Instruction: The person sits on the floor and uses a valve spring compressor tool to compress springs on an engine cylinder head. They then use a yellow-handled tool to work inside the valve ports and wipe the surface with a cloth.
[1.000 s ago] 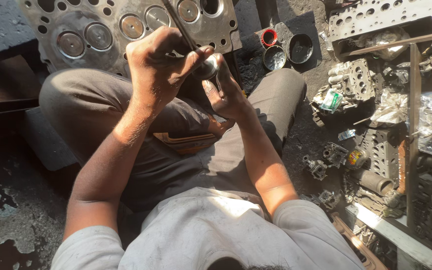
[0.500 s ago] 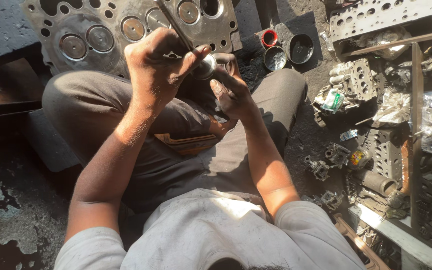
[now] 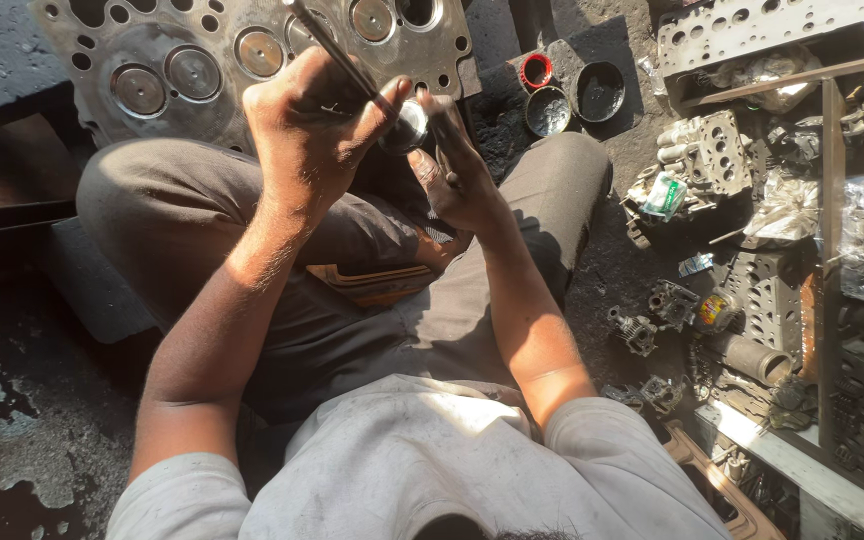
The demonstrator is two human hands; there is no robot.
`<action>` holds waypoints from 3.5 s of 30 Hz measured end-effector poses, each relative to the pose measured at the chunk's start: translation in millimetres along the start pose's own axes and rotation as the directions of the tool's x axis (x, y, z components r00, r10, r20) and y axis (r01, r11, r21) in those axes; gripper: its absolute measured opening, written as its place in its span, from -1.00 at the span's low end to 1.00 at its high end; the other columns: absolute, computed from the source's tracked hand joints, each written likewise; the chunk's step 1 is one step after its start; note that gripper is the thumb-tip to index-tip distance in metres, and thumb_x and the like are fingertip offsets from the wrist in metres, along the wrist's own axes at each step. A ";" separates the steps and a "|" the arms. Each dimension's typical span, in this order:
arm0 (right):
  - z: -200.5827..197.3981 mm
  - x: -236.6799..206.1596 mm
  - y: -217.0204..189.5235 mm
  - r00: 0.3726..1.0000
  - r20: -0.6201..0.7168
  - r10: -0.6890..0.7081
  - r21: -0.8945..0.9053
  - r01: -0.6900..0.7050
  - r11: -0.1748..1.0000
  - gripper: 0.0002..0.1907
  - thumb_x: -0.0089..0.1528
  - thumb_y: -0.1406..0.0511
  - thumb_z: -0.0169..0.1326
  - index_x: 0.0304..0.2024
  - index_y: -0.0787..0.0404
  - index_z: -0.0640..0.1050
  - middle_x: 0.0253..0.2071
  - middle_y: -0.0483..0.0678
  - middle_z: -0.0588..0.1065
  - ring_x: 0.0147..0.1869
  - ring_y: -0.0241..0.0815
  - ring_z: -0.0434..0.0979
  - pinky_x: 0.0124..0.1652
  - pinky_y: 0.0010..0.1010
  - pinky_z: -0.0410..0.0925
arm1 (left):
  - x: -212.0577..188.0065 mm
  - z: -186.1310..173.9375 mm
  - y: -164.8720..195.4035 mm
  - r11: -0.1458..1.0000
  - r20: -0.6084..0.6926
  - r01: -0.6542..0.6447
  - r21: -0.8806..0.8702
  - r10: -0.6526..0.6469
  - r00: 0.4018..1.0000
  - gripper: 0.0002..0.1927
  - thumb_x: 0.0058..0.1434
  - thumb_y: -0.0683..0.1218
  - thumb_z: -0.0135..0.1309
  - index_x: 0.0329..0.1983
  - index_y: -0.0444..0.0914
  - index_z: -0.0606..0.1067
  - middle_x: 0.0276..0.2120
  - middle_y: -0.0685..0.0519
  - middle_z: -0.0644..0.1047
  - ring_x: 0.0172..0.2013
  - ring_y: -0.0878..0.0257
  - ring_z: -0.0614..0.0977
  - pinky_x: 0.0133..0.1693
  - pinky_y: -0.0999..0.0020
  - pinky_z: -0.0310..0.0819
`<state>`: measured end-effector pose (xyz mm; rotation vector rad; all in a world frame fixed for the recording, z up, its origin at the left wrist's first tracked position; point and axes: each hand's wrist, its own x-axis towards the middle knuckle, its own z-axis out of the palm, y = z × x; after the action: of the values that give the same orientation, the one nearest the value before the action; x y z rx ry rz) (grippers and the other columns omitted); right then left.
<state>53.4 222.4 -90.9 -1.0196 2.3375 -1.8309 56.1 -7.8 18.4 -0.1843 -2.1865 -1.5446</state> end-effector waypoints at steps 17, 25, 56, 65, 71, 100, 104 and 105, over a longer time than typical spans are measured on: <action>-1.0 4.5 3.9 0.997 -0.011 -0.080 -0.299 0.073 0.951 -0.07 0.36 0.58 0.08 0.62 -0.05 -0.04 0.45 0.32 0.18 0.54 0.34 0.20 0.45 -0.04 0.19 | -0.4 2.7 0.3 0.997 -0.019 0.065 -0.049 -0.066 0.998 -0.61 0.34 -0.09 0.47 -0.40 -0.35 0.49 -0.51 0.09 0.55 -0.47 0.46 0.54 -0.43 0.47 0.40; -1.8 9.2 -28.4 0.952 0.217 -0.216 -0.285 0.274 0.918 0.01 0.10 0.59 -0.02 0.53 -0.24 0.12 0.17 0.12 0.41 0.29 0.14 0.40 0.33 -0.11 0.23 | 1.7 4.7 -10.2 0.997 -0.068 0.067 -0.031 -0.069 0.995 -0.69 0.34 -0.12 0.47 -0.34 -0.32 0.54 -0.48 0.14 0.59 -0.45 0.47 0.55 -0.39 0.49 0.42; 3.8 -28.9 16.3 0.753 -0.050 0.656 -0.518 -0.581 0.628 0.03 0.20 0.55 -0.11 0.56 -0.42 -0.05 -0.14 0.06 0.46 -0.15 0.00 0.52 -0.05 -0.23 0.46 | 7.9 -10.3 -43.9 0.972 -0.073 0.201 -0.124 -0.211 0.975 -0.63 0.37 -0.12 0.50 -0.36 -0.29 0.49 -0.45 0.14 0.56 -0.40 0.48 0.55 -0.34 0.56 0.41; 0.3 -30.4 32.9 0.564 0.056 0.824 0.187 -0.816 0.546 0.06 0.17 0.62 -0.19 0.62 -0.29 -0.01 -0.36 -0.09 0.42 -0.31 -0.33 0.44 -0.18 -0.45 0.43 | 7.3 -9.5 -42.6 0.966 -0.046 0.200 -0.166 -0.210 0.977 -0.71 0.37 -0.14 0.45 -0.30 -0.30 0.52 -0.41 0.12 0.60 -0.36 0.47 0.60 -0.28 0.55 0.48; 7.3 -39.3 33.3 0.760 -0.151 0.632 -0.362 -0.637 0.680 0.02 0.26 0.57 -0.14 0.61 -0.36 -0.10 -0.30 0.13 0.52 -0.29 -0.03 0.58 -0.15 -0.22 0.52 | 6.0 -9.4 -45.8 0.968 -0.051 0.209 -0.139 -0.218 0.975 -0.63 0.38 -0.14 0.50 -0.36 -0.30 0.49 -0.43 0.13 0.57 -0.38 0.48 0.56 -0.31 0.55 0.42; -151.8 13.9 79.5 0.685 -0.240 0.687 -0.778 -0.559 0.286 -0.23 0.10 0.40 0.01 0.35 -0.28 0.53 0.61 0.05 -0.06 0.66 0.27 -0.43 0.44 0.45 -0.39 | 1.5 -5.8 -45.7 0.988 -0.009 0.114 -0.108 -0.116 0.993 -0.72 0.38 -0.20 0.45 -0.27 -0.32 0.52 -0.36 0.08 0.61 -0.31 0.42 0.63 -0.23 0.54 0.50; -153.8 15.4 97.2 0.616 -0.221 0.757 -0.778 -0.579 0.244 -0.13 -0.03 0.44 -0.07 0.32 -0.34 0.51 0.62 0.02 -0.11 0.66 0.20 -0.44 0.43 0.41 -0.42 | 1.5 -5.8 -49.5 0.982 -0.015 0.122 -0.147 -0.126 0.992 -0.72 0.40 -0.21 0.45 -0.26 -0.33 0.51 -0.35 0.07 0.59 -0.30 0.41 0.62 -0.22 0.52 0.50; -155.6 14.5 100.0 0.609 -0.216 0.763 -0.780 -0.578 0.240 -0.12 -0.03 0.43 -0.08 0.33 -0.35 0.50 0.62 0.03 -0.13 0.66 0.19 -0.45 0.43 0.42 -0.43 | 1.2 -5.3 -49.7 0.979 -0.013 0.128 -0.161 -0.132 0.991 -0.72 0.40 -0.21 0.45 -0.26 -0.32 0.51 -0.35 0.08 0.60 -0.30 0.41 0.63 -0.22 0.51 0.51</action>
<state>-65.5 361.2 -122.6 0.0131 2.7555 -0.2573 38.6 -30.8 -22.3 -0.0732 -2.0927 -1.7866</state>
